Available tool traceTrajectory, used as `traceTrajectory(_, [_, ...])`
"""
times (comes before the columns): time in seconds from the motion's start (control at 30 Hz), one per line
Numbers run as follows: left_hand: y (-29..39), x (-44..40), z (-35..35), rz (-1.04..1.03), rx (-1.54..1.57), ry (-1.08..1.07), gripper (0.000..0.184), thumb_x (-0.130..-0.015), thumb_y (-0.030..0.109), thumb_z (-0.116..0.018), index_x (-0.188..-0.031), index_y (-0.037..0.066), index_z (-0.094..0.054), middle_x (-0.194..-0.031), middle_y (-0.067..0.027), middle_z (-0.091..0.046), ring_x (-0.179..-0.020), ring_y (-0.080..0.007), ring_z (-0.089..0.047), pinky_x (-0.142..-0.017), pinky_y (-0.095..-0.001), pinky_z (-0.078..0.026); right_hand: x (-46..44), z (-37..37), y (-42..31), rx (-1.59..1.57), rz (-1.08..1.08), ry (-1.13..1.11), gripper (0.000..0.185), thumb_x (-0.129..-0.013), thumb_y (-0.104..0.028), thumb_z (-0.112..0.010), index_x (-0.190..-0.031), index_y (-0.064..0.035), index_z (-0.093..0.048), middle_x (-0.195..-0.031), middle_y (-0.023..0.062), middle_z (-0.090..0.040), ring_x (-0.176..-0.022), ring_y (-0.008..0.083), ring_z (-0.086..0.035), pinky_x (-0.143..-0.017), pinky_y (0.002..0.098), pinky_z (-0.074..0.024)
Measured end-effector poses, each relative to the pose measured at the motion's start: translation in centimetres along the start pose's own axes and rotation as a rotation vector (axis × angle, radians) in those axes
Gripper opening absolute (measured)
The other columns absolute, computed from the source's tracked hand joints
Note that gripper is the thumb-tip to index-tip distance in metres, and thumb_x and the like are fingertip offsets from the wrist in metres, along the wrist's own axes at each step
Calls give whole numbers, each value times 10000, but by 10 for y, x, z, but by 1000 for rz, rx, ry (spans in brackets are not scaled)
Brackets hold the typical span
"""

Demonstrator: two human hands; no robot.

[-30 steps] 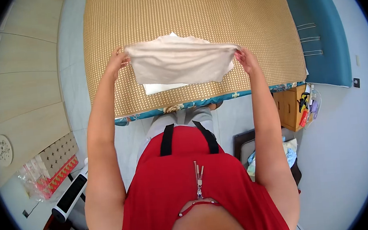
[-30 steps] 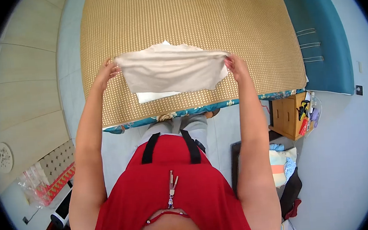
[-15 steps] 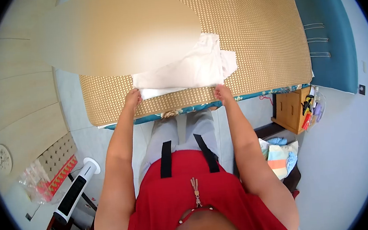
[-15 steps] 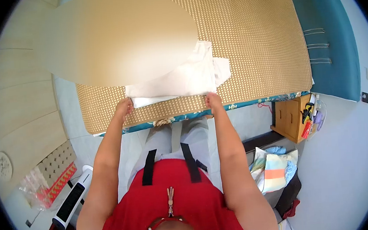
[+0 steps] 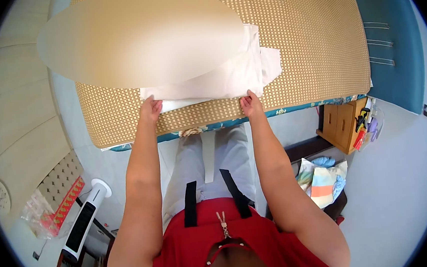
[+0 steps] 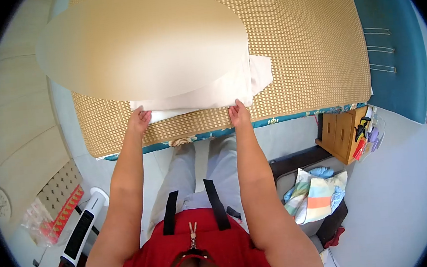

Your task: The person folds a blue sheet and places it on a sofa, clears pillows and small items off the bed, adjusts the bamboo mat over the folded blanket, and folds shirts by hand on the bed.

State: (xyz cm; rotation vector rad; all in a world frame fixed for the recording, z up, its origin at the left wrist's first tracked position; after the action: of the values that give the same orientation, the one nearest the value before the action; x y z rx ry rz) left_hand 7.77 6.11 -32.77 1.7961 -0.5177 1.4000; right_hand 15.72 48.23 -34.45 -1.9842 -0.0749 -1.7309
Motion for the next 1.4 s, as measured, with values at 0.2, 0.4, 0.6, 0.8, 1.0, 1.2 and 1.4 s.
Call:
traceTrajectory(0.2, [5, -22, -4, -25, 213, 112, 297, -821, 159, -623, -1051, 26, -491, -978, -130, -529, -934, -269, -530, -871, -386, -444, 10, -14, -10, -276, -17, 2, 202, -821, -84, -613, -994, -38, -520, -963, 79, -558, -915, 214, -541, -810, 360, -476])
traceTrajectory(0.4, [30, 15, -30, -28, 301, 108, 285, -817, 116, -638, -1020, -17, -490, -952, -113, -527, -870, -231, -524, -871, -382, -465, 14, 2, -20, -272, -44, -29, 215, -814, -45, -586, -1016, -24, -515, -1001, 102, -573, -925, 234, -564, -792, 378, -486])
traceTrajectory(0.6, [89, 81, -70, -343, 181, 102, 153, -889, 145, -543, -1005, 44, -540, -893, -45, -558, -778, -155, -524, -736, -287, -475, 68, -35, -73, -157, 175, -172, 260, -779, -6, -537, -1039, -1, -513, -1001, 114, -575, -887, 222, -583, -727, 332, -537])
traceTrajectory(0.8, [160, 166, -120, -970, -287, 116, 136, -858, 136, -568, -845, 3, -593, -884, -74, -589, -733, -174, -556, -635, -291, -437, 211, -125, -149, 208, 674, -419, 225, -772, -28, -543, -997, -24, -544, -908, 48, -579, -752, 134, -535, -645, 233, -439])
traceTrajectory(1.0, [167, 357, -199, -1676, -586, -165, 152, -780, 104, -603, -888, -3, -608, -1011, -134, -585, -865, -311, -571, -754, -375, -458, 364, -215, -115, 573, 746, -665, 173, -777, -71, -566, -945, -35, -573, -811, -7, -577, -728, 87, -512, -634, 219, -391])
traceTrajectory(1.2, [127, 423, -201, -1775, -728, -345, 159, -738, 37, -561, -891, 37, -606, -942, -98, -617, -839, -303, -581, -711, -375, -484, 420, -241, -49, 383, 506, -968, 271, -883, -152, -480, -1140, -67, -492, -937, -33, -524, -723, 31, -432, -662, 211, -415])
traceTrajectory(1.4, [81, 432, -172, -1801, -961, -480, 178, -722, 55, -583, -890, 4, -607, -989, -106, -613, -849, -300, -580, -721, -395, -475, 436, -196, -17, 447, 456, -924, 332, -917, -268, -513, -1173, -65, -456, -1038, 1, -532, -897, 55, -501, -774, 249, -458])
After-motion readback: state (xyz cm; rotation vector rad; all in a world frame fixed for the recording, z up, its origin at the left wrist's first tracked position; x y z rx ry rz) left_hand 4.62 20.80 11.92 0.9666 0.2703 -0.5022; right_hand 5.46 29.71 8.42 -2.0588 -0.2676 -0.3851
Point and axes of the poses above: each hand's wrist, its own x-axis away from the middle knuckle, its own z-axis out of the back of the hand, y = z × x, the point moved 6 cm from there along -x, towards the middle knuckle
